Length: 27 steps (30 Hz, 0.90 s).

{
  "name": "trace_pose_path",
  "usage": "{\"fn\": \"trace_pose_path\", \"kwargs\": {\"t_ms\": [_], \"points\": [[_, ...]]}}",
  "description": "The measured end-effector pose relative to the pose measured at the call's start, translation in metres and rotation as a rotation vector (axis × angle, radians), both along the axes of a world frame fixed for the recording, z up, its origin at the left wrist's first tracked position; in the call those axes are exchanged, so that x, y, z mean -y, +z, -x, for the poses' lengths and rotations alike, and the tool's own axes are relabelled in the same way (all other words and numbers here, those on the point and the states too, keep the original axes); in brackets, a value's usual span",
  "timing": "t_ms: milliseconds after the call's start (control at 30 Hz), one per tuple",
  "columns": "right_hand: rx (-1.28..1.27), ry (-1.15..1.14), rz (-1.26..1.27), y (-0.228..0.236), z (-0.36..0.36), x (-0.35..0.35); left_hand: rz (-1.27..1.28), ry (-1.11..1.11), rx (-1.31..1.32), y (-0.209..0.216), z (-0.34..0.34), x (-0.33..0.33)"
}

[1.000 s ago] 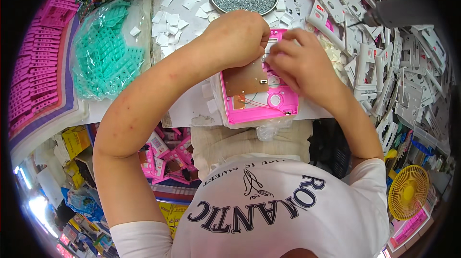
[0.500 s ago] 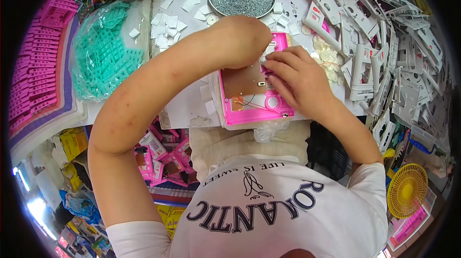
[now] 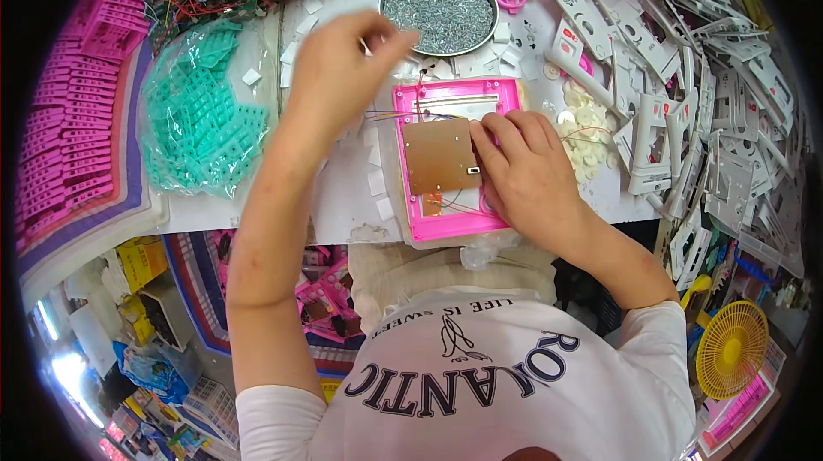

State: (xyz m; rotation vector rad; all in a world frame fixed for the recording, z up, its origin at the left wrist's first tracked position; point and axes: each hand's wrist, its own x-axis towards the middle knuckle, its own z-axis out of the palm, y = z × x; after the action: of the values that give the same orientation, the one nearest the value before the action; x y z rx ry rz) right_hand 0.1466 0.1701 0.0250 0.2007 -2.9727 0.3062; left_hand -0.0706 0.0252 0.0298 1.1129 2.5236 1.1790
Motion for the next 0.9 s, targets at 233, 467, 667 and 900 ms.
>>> {"fn": "trace_pose_path", "kwargs": {"t_ms": [233,467,667,900], "points": [[-0.164,-0.046,0.309,0.009,0.015,-0.019,-0.185,-0.149,-0.190,-0.024,-0.043,0.001],[-0.216,-0.130,0.706,-0.004,0.035,-0.013,-0.206,-0.052,-0.069,-0.015,-0.079,0.014],[-0.336,-0.025,0.562,-0.004,0.032,-0.011,-0.182,-0.124,0.043,-0.016,-0.074,0.020],[-0.259,0.006,0.381,0.003,0.029,-0.031,-0.259,-0.296,-0.033,-0.019,-0.063,0.029]]}}
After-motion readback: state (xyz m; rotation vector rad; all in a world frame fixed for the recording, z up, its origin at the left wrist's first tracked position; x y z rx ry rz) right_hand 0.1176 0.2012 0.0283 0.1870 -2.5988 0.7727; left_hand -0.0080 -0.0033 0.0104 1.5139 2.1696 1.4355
